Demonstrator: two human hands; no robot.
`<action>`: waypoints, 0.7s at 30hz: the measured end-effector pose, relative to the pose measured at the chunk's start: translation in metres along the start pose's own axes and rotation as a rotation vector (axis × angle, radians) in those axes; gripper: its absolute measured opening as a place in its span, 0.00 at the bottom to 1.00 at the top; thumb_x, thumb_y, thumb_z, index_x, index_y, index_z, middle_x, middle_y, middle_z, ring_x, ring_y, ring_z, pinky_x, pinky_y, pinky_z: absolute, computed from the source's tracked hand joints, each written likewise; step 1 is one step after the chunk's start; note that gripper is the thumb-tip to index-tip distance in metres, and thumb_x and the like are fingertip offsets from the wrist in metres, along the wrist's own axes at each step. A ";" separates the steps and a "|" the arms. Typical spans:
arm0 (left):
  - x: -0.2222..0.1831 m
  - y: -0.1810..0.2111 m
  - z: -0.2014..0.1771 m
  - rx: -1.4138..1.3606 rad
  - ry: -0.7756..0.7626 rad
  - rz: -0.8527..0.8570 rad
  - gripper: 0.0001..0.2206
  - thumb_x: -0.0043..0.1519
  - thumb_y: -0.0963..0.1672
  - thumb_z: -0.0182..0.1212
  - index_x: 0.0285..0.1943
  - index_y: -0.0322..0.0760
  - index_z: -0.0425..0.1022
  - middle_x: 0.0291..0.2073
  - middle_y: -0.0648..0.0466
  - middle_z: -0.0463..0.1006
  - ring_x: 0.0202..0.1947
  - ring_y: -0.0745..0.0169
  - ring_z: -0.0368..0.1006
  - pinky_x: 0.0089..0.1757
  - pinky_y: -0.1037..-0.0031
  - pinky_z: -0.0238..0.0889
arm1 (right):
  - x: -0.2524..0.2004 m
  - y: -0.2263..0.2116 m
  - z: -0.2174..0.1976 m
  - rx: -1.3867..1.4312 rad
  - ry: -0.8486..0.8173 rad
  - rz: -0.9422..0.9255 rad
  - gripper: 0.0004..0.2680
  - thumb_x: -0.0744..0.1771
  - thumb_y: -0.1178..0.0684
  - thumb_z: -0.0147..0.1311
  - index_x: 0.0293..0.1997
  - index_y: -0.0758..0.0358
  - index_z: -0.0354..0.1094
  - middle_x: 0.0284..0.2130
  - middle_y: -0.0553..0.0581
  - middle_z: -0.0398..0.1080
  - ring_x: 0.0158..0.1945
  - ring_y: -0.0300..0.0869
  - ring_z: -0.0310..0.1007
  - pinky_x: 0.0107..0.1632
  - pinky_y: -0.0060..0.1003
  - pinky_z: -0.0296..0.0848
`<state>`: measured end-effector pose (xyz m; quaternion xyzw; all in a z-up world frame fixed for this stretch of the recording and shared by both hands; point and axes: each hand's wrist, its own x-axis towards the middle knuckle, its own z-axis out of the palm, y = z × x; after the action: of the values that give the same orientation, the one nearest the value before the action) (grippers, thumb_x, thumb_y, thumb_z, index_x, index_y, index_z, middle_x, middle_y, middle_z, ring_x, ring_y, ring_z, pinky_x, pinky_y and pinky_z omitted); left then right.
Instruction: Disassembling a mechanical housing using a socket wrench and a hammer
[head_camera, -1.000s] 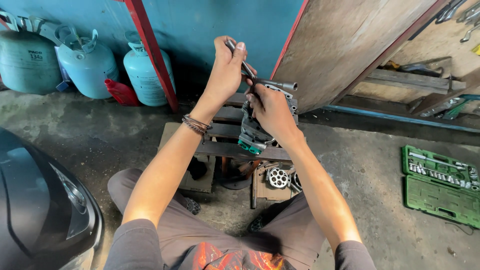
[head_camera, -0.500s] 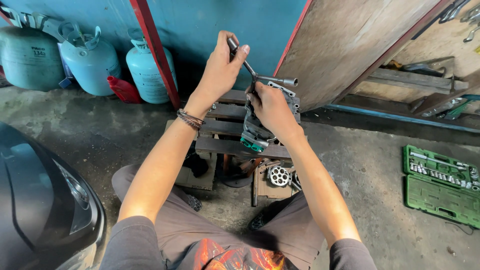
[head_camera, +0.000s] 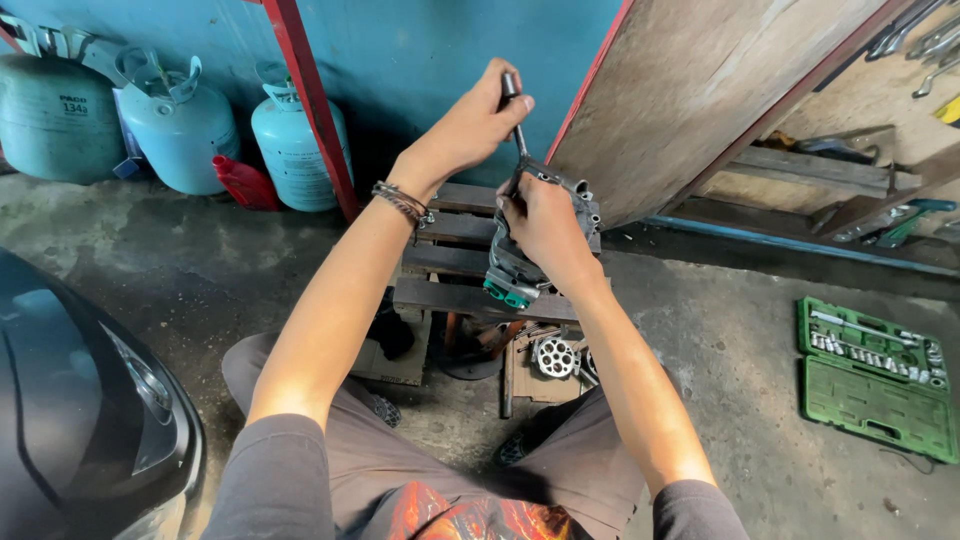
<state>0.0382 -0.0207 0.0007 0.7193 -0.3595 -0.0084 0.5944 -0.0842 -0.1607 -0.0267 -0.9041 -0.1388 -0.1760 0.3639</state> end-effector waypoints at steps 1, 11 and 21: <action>0.001 0.000 0.002 0.144 0.009 0.009 0.09 0.70 0.46 0.50 0.52 0.39 0.59 0.36 0.54 0.72 0.31 0.65 0.71 0.35 0.73 0.66 | -0.001 0.000 0.000 0.001 0.020 -0.007 0.04 0.63 0.64 0.56 0.38 0.65 0.70 0.22 0.55 0.70 0.21 0.44 0.64 0.29 0.39 0.67; -0.025 0.012 -0.012 1.002 -0.005 0.696 0.23 0.76 0.57 0.42 0.55 0.45 0.79 0.76 0.58 0.60 0.77 0.58 0.44 0.68 0.48 0.30 | -0.012 0.002 0.010 -0.026 0.139 -0.078 0.04 0.66 0.61 0.57 0.37 0.67 0.64 0.25 0.56 0.66 0.26 0.45 0.62 0.32 0.40 0.65; -0.015 0.035 -0.025 1.189 -0.170 0.871 0.22 0.67 0.59 0.55 0.29 0.45 0.72 0.31 0.55 0.72 0.38 0.55 0.62 0.56 0.66 0.55 | -0.014 0.000 0.009 -0.021 0.106 -0.071 0.03 0.65 0.61 0.56 0.34 0.70 0.68 0.27 0.59 0.72 0.25 0.48 0.65 0.34 0.41 0.68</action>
<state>0.0208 0.0074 0.0320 0.7090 -0.6009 0.3683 0.0243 -0.0948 -0.1557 -0.0385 -0.8918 -0.1494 -0.2376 0.3549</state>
